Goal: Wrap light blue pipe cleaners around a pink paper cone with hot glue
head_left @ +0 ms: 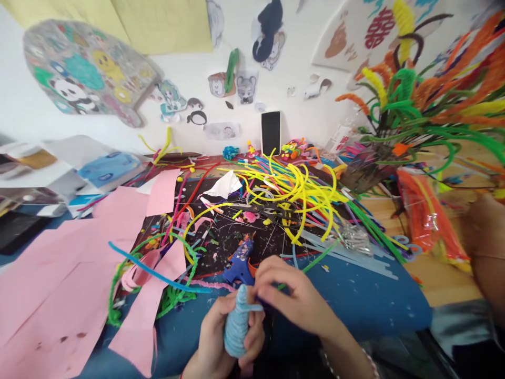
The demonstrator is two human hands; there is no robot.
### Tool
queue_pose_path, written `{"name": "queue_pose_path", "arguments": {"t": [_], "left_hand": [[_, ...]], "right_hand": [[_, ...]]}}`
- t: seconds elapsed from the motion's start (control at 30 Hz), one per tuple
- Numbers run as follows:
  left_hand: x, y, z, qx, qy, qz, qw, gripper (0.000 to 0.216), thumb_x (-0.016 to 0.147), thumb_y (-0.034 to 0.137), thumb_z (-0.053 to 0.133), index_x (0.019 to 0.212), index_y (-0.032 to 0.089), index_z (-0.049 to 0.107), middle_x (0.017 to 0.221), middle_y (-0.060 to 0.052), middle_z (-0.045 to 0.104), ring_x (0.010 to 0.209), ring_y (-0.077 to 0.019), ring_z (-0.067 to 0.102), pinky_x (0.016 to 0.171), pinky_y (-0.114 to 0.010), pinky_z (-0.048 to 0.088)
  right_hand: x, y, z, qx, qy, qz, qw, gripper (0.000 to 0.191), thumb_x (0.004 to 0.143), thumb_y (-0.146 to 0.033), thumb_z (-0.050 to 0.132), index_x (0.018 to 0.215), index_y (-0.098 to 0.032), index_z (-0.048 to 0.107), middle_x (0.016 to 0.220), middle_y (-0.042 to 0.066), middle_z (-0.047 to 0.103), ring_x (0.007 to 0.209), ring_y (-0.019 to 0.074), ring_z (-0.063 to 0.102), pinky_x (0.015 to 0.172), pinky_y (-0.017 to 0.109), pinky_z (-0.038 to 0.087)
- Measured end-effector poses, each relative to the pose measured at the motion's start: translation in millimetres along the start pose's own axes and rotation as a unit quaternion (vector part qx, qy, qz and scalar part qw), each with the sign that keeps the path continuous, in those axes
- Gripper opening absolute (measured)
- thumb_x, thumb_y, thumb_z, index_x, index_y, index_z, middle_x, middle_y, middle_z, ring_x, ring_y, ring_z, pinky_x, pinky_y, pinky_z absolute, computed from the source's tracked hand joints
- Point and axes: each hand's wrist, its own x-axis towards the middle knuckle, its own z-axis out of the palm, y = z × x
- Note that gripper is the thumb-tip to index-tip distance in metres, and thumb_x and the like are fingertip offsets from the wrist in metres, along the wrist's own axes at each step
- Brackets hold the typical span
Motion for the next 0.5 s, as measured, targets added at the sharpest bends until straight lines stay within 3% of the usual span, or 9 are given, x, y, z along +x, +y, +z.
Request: {"name": "queue_pose_path", "arguments": {"t": [0.07, 0.17, 0.23, 0.3, 0.4, 0.5], "left_hand": [[0, 4, 3, 0.02, 0.024, 0.02, 0.999, 0.038, 0.099, 0.036, 0.039, 0.081, 0.014, 0.064, 0.052, 0.003, 0.048, 0.032, -0.0073, 0.033, 0.036, -0.018, 0.024], [0, 7, 7, 0.068, 0.073, 0.053, 0.994, 0.035, 0.098, 0.04, 0.047, 0.077, 0.015, 0.062, 0.053, 0.002, 0.052, 0.035, -0.0076, 0.039, 0.04, -0.019, 0.027], [-1, 7, 10, 0.082, 0.091, 0.077, 0.989, 0.032, 0.097, 0.043, 0.052, 0.081, 0.017, 0.062, 0.053, 0.002, 0.055, 0.034, -0.0076, 0.039, 0.04, -0.019, 0.027], [-1, 7, 12, 0.094, 0.106, 0.094, 0.985, 0.027, 0.096, 0.044, 0.056, 0.086, 0.019, 0.061, 0.055, 0.003, 0.059, 0.034, -0.0079, 0.04, 0.04, -0.018, 0.027], [0, 8, 17, 0.118, 0.134, 0.115, 0.977, 0.027, 0.095, 0.046, 0.061, 0.084, 0.021, 0.059, 0.059, 0.003, 0.063, 0.037, -0.0089, 0.047, 0.044, -0.02, 0.034], [2, 11, 20, 0.146, 0.194, 0.14, 0.96, 0.029, 0.092, 0.046, 0.067, 0.081, 0.02, 0.06, 0.069, 0.002, 0.063, 0.051, -0.0114, 0.056, 0.054, -0.023, 0.042]], "right_hand": [[15, 18, -11, -0.221, 0.022, 0.033, 0.974, 0.026, 0.105, -0.022, 0.048, 0.108, -0.024, 0.074, 0.109, 0.004, 0.076, 0.105, 0.0164, 0.07, 0.095, 0.029, 0.057], [43, 50, -29, -0.335, 0.047, 0.093, 0.937, 0.039, 0.1, -0.005, 0.04, 0.127, -0.012, 0.067, 0.129, 0.018, 0.069, 0.126, 0.0294, 0.062, 0.112, 0.05, 0.046], [60, 67, -39, -0.385, 0.025, 0.115, 0.915, 0.038, 0.095, -0.001, 0.045, 0.126, -0.004, 0.067, 0.127, 0.024, 0.069, 0.125, 0.0344, 0.062, 0.11, 0.053, 0.045], [71, 76, -47, -0.426, -0.005, 0.129, 0.895, 0.031, 0.092, -0.001, 0.053, 0.119, -0.003, 0.07, 0.117, 0.022, 0.072, 0.115, 0.034, 0.066, 0.102, 0.05, 0.05], [80, 75, -54, -0.473, -0.036, 0.143, 0.869, 0.016, 0.091, -0.011, 0.066, 0.106, -0.009, 0.073, 0.108, 0.014, 0.074, 0.107, 0.0303, 0.068, 0.095, 0.046, 0.052], [80, 65, -58, -0.497, -0.042, 0.145, 0.855, 0.013, 0.09, -0.018, 0.07, 0.099, -0.01, 0.074, 0.103, 0.016, 0.074, 0.106, 0.0337, 0.069, 0.091, 0.044, 0.05]]}}
